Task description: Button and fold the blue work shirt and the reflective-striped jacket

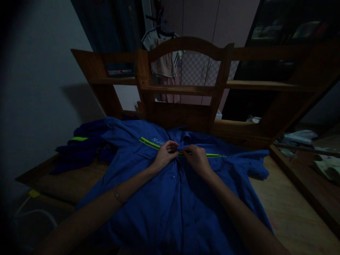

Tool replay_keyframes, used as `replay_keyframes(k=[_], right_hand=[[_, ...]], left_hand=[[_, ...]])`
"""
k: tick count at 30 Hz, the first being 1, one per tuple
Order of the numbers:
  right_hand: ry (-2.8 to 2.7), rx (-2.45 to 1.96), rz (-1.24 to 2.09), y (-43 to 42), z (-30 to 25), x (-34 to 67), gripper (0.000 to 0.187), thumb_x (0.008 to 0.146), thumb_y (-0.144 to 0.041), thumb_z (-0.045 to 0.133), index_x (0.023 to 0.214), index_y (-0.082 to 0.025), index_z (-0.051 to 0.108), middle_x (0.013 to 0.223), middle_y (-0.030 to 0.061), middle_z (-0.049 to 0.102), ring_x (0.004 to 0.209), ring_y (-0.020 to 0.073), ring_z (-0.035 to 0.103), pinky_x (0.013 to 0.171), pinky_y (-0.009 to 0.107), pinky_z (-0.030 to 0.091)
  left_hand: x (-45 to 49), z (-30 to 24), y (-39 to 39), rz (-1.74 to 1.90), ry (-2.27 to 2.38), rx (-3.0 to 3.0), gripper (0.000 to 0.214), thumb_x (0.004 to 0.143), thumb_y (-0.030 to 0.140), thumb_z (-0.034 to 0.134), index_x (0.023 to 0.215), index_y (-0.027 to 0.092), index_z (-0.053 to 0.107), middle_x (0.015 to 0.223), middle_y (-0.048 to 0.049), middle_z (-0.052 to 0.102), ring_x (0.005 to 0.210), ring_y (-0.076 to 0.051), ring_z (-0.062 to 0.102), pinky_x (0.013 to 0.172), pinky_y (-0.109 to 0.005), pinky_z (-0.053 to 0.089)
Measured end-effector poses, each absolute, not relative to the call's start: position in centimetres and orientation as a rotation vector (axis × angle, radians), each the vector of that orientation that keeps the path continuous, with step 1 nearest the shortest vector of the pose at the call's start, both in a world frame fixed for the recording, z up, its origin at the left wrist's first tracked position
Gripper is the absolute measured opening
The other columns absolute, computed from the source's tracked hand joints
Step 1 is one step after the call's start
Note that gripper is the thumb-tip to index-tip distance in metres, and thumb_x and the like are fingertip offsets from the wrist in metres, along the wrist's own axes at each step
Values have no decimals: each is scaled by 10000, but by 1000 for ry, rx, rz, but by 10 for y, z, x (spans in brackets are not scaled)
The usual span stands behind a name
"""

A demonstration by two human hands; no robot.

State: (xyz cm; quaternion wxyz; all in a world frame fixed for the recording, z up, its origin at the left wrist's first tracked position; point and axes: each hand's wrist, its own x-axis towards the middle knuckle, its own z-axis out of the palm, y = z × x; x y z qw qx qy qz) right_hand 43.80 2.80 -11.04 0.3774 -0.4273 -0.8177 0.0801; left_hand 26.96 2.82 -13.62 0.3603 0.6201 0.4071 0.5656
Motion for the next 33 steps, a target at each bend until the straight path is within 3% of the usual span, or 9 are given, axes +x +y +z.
replay_keyframes(k=[7, 11, 15, 21, 24, 33], right_hand=[[-2252, -1039, 106, 34, -112, 440, 117, 851, -170, 545, 861, -181, 660, 832, 37, 656, 754, 152, 613, 683, 237, 424], [-2341, -1020, 47, 33, -111, 441, 123, 883, -167, 498, 878, -167, 621, 853, 46, 620, 767, 142, 594, 694, 229, 413], [-2445, -1059, -89, 26, -108, 441, 158, 908, -147, 424, 911, -152, 582, 854, 63, 586, 727, 139, 559, 655, 235, 390], [-2506, -1086, -208, 23, -111, 439, 140, 880, -78, 401, 903, -151, 518, 859, 64, 546, 732, 146, 520, 655, 239, 376], [-2451, -1102, -231, 24, -113, 438, 127, 877, -71, 397, 876, -160, 487, 857, 59, 533, 719, 147, 503, 642, 240, 369], [-2377, -1070, -157, 24, -115, 436, 144, 869, -57, 384, 854, -180, 457, 853, 53, 516, 732, 149, 504, 657, 246, 372]], left_hand=[[272, -127, 19, 1465, 1075, 1790, 363, 650, -27, 511, 949, 168, 573, 919, -22, 627, 871, -126, 615, 821, -246, 485], [270, -128, 21, 1479, 1094, 1740, 404, 633, -70, 418, 926, 167, 562, 891, -24, 618, 815, -115, 627, 723, -211, 505], [269, -130, 24, 1489, 1111, 1697, 382, 640, -65, 428, 916, 162, 561, 876, -35, 621, 820, -124, 633, 688, -200, 503], [276, -125, 16, 1435, 1241, 1718, 122, 777, 171, 566, 898, 169, 583, 853, -35, 642, 785, -129, 623, 722, -236, 489], [278, -125, 11, 1433, 1401, 1752, 169, 766, 269, 619, 899, 175, 576, 811, -22, 641, 717, -125, 608, 676, -235, 475], [271, -130, 18, 1234, 1403, 1782, 166, 783, 262, 554, 789, 143, 670, 762, -44, 681, 703, -146, 626, 625, -225, 443]])
